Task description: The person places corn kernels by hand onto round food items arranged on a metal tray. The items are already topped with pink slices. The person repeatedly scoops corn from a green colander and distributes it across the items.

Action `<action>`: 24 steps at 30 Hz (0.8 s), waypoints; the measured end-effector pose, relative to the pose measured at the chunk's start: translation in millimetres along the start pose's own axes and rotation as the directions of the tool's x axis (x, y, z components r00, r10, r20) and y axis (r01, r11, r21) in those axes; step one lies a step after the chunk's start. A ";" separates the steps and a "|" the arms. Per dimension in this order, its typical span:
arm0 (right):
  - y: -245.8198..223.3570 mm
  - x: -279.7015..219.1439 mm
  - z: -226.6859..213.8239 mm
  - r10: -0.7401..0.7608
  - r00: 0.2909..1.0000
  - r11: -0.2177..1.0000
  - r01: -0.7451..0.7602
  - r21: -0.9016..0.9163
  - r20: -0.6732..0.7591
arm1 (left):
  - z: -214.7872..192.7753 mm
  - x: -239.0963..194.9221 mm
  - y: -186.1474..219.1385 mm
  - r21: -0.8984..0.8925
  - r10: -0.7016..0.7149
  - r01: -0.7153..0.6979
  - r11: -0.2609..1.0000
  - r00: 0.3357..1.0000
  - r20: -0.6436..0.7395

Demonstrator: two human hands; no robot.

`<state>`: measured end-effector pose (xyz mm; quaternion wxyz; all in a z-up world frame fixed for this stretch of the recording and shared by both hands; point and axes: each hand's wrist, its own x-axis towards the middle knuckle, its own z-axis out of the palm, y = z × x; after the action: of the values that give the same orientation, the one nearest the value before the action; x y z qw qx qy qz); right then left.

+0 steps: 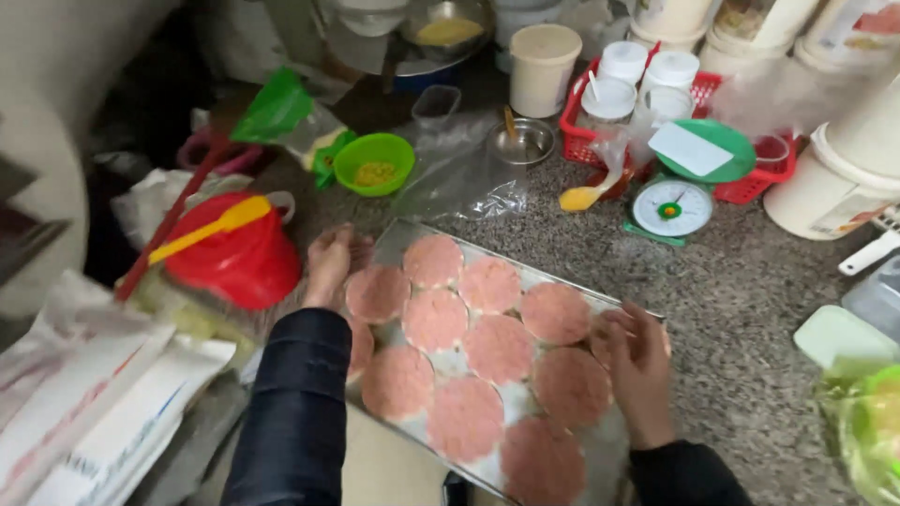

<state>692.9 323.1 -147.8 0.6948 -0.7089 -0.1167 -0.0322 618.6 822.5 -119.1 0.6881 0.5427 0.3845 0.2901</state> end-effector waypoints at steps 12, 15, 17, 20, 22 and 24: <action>0.0 16.6 66.5 0.246 0.914 0.930 -0.317 -0.188 -0.323 | 42.0 303.2 -70.5 0.254 -0.302 0.340 0.906 0.937 -0.176; -21.5 21.2 77.4 0.310 0.872 0.888 -0.408 -0.211 -0.378 | 51.0 307.0 -69.6 0.259 -0.338 0.385 0.886 0.918 -0.209; 6.3 15.4 65.1 0.264 0.885 0.915 -0.356 -0.190 -0.384 | 48.6 347.8 -114.2 0.175 -0.356 0.379 0.909 0.922 -0.149; 27.1 6.5 51.3 0.229 0.893 0.940 -0.307 -0.151 -0.388 | 49.5 381.9 -149.9 0.058 -0.312 0.319 0.946 0.944 -0.104; 29.8 0.8 45.1 0.244 0.886 0.940 -0.317 -0.130 -0.394 | 55.2 367.7 -132.2 0.033 -0.255 0.260 0.965 0.960 -0.114; 27.0 -5.7 39.9 0.238 0.890 0.931 -0.323 -0.171 -0.388 | 64.3 325.1 -81.2 0.179 -0.155 0.189 0.966 0.970 -0.186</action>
<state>688.4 361.8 -176.6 0.6145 -0.7760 0.1216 -0.0738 845.6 1034.5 -260.1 0.6185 0.5454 0.5144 0.2354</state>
